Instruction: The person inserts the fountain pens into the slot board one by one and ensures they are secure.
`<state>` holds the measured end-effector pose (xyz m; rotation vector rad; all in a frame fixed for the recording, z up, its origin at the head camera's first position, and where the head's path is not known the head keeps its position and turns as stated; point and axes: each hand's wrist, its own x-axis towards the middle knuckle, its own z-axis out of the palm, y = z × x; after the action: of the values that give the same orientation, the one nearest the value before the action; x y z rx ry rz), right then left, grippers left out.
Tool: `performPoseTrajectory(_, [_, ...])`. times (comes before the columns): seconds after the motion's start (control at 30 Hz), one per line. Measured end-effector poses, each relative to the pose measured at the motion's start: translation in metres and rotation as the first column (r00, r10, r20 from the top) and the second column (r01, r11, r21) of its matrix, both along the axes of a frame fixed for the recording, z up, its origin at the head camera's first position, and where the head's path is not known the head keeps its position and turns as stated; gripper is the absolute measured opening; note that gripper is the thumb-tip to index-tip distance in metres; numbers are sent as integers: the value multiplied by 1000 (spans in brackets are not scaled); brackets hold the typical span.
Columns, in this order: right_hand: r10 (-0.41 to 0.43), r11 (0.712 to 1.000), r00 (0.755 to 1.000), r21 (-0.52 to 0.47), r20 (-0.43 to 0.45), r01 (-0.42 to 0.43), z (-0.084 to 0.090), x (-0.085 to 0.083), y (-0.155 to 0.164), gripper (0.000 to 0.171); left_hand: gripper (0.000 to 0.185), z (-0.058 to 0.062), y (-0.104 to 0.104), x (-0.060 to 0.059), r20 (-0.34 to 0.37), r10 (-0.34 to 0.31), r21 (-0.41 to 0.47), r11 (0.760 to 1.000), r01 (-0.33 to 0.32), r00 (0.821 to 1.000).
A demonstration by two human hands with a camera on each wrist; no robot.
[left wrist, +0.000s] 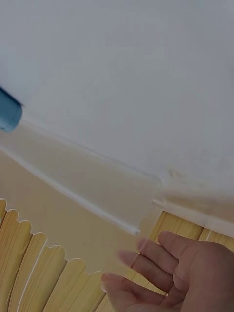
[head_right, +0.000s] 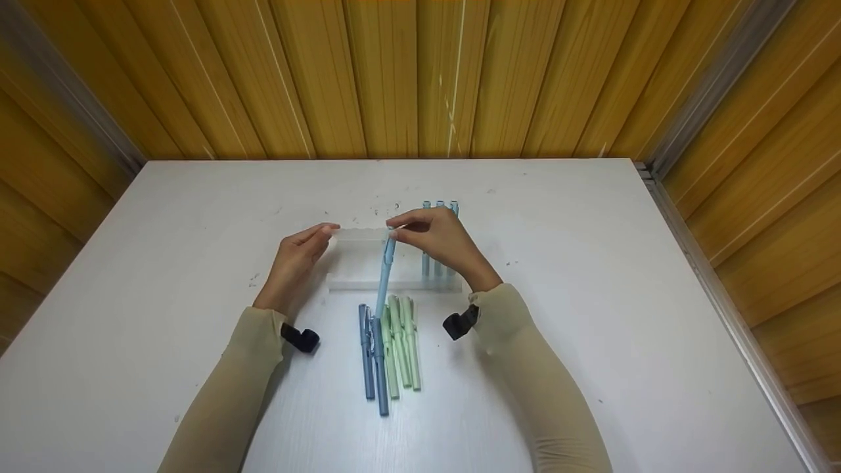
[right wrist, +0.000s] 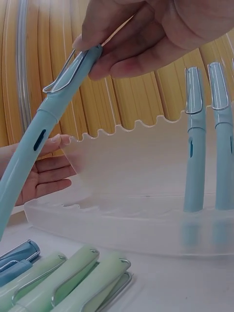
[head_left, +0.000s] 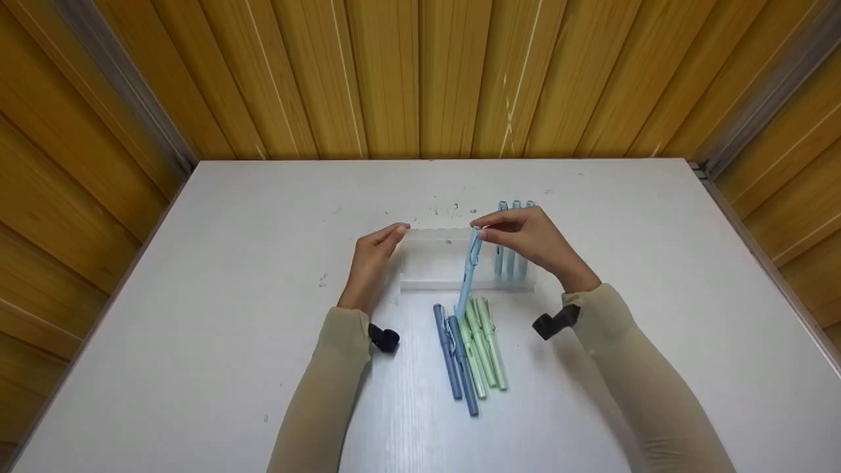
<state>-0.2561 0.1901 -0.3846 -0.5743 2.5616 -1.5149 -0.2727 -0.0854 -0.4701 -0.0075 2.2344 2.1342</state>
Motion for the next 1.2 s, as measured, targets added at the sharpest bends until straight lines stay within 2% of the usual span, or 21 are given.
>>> performPoseTrajectory(0.3, [-8,1000,999,-13,-39,8,5,-4,7,28,35,2,-1,1,-17,5,-36,999,-5,1000])
performPoseTrajectory(0.53, [-38,998,994,42,-104,42,8,-8,10,27,38,2,-1,0,-8,-4,-30,1000,4,1000])
performPoseTrajectory(0.83, [-52,996,984,59,-168,63,11,-11,11,24,39,1,-1,0,11,-21,-23,1000,21,1000])
performPoseTrajectory(1.2, [-75,990,970,103,-232,101,14,-16,13,25,37,0,0,0,14,2,-58,998,-1,1000])
